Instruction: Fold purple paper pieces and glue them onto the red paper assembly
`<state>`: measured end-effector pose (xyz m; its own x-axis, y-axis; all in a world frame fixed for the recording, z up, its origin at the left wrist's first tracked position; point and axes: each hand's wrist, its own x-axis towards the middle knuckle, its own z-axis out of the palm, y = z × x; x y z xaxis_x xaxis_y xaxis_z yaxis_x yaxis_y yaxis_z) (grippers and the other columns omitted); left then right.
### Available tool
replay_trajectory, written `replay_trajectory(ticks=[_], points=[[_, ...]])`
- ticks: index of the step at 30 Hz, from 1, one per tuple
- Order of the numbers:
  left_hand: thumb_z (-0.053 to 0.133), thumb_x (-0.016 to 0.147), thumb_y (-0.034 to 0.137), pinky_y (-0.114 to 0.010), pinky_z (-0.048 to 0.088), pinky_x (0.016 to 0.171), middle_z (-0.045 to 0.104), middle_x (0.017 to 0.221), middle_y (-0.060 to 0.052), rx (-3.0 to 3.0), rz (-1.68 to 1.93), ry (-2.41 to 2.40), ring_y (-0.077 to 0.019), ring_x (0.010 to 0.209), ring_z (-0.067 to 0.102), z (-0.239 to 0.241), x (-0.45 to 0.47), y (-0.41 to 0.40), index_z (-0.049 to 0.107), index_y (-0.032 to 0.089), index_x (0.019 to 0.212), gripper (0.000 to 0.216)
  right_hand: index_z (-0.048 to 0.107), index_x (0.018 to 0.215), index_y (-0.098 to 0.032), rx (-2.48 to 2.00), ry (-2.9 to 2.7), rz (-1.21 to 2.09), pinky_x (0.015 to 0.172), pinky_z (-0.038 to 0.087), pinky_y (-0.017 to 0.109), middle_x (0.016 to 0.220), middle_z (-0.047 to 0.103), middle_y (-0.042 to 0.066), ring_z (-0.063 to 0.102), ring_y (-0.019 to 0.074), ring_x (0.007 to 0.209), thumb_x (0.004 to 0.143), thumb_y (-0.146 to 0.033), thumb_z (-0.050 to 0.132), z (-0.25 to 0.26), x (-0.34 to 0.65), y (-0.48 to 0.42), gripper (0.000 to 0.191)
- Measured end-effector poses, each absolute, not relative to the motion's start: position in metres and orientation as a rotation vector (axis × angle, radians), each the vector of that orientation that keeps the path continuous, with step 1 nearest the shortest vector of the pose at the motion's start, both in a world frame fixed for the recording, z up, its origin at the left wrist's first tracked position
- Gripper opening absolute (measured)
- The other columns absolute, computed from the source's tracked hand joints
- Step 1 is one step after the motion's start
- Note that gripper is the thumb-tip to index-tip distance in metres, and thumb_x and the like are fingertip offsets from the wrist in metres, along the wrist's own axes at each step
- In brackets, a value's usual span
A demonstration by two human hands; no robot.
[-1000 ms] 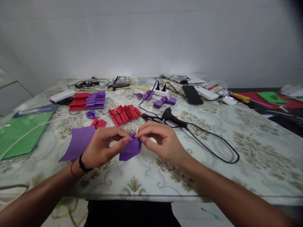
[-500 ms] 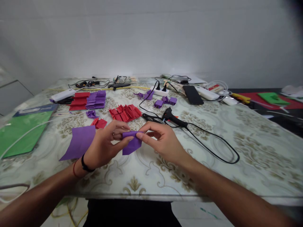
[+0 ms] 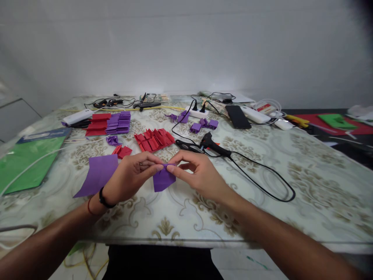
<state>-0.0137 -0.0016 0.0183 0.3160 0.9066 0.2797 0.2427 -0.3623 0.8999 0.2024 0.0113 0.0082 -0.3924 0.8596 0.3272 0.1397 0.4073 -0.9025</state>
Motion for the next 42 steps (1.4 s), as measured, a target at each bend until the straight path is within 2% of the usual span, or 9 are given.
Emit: replay_trajectory(ticks=[12, 19, 25, 31, 35, 37, 39, 42], points=[[0.072, 0.093, 0.027, -0.019, 0.058, 0.061, 0.082, 0.082, -0.004, 1.830, 0.994, 1.078, -0.0152, 0.071, 0.077, 0.0202, -0.0144, -0.0031, 0.076, 0.016, 0.089, 0.012, 0.076, 0.082, -0.019, -0.898, -1.828, 1.142, 0.070, 0.053, 0.029, 0.079, 0.076, 0.003, 0.067, 0.0159, 0.073, 0.092, -0.033, 0.072, 0.0091, 0.2041, 0.0126, 0.019], [0.078, 0.086, 0.026, -0.020, 0.057, 0.061, 0.079, 0.075, -0.003, 1.692, 0.696, 0.992, -0.0152, 0.069, 0.076, 0.0149, -0.0168, 0.0005, 0.071, 0.017, 0.087, 0.012, 0.074, 0.077, -0.019, -0.895, -2.080, 0.978, 0.064, 0.045, 0.027, 0.072, 0.070, 0.000, 0.060, 0.0136, 0.067, 0.092, -0.026, 0.072, 0.0098, 0.2061, 0.0119, 0.017], [0.081, 0.083, 0.026, -0.020, 0.059, 0.062, 0.078, 0.077, -0.001, 1.606, 1.037, 1.038, -0.0142, 0.069, 0.076, 0.0152, -0.0143, 0.0009, 0.067, 0.018, 0.090, 0.017, 0.071, 0.088, -0.019, -0.929, -1.989, 1.115, 0.075, 0.053, 0.031, 0.084, 0.074, 0.002, 0.066, 0.0170, 0.077, 0.091, -0.032, 0.074, 0.0089, 0.2024, 0.0133, 0.013], [0.086, 0.076, 0.023, -0.018, 0.054, 0.060, 0.070, 0.073, 0.002, 1.582, 1.138, 1.046, -0.0109, 0.064, 0.067, 0.0167, -0.0135, 0.0001, 0.062, 0.018, 0.088, 0.027, 0.070, 0.081, -0.019, -0.939, -1.969, 1.127, 0.076, 0.053, 0.033, 0.081, 0.074, 0.003, 0.066, 0.0169, 0.075, 0.091, -0.031, 0.072, 0.0072, 0.2039, 0.0148, 0.016], [0.081, 0.080, 0.024, -0.019, 0.049, 0.054, 0.071, 0.074, 0.001, 1.676, 0.917, 1.073, -0.0123, 0.062, 0.065, 0.0169, -0.0152, 0.0008, 0.069, 0.017, 0.098, 0.023, 0.072, 0.084, -0.020, -0.917, -1.909, 1.100, 0.078, 0.055, 0.032, 0.083, 0.075, 0.002, 0.068, 0.0176, 0.079, 0.089, -0.032, 0.073, 0.0070, 0.2058, 0.0158, 0.013], [0.076, 0.084, 0.029, -0.019, 0.044, 0.051, 0.070, 0.071, 0.000, 1.756, 0.797, 1.087, -0.0118, 0.060, 0.062, 0.0165, -0.0153, 0.0005, 0.074, 0.016, 0.091, 0.015, 0.073, 0.087, -0.020, -0.920, -1.929, 1.053, 0.080, 0.054, 0.032, 0.085, 0.077, 0.001, 0.069, 0.0180, 0.081, 0.089, -0.029, 0.073, 0.0075, 0.2059, 0.0158, 0.009], [0.073, 0.089, 0.033, -0.020, 0.043, 0.051, 0.071, 0.072, -0.001, 1.792, 0.762, 1.112, -0.0123, 0.061, 0.061, 0.0158, -0.0152, 0.0001, 0.077, 0.015, 0.085, 0.018, 0.075, 0.088, -0.021, -0.930, -1.963, 0.994, 0.081, 0.053, 0.032, 0.085, 0.077, 0.001, 0.069, 0.0180, 0.081, 0.089, -0.028, 0.074, 0.0082, 0.2056, 0.0155, 0.008], [0.071, 0.093, 0.038, -0.020, 0.044, 0.053, 0.074, 0.075, -0.002, 1.812, 0.819, 1.121, -0.0133, 0.063, 0.063, 0.0143, -0.0156, 0.0002, 0.079, 0.016, 0.087, 0.025, 0.076, 0.086, -0.020, -0.926, -1.945, 1.005, 0.078, 0.052, 0.031, 0.083, 0.077, 0.001, 0.068, 0.0172, 0.078, 0.090, -0.029, 0.074, 0.0089, 0.2052, 0.0151, 0.010]])
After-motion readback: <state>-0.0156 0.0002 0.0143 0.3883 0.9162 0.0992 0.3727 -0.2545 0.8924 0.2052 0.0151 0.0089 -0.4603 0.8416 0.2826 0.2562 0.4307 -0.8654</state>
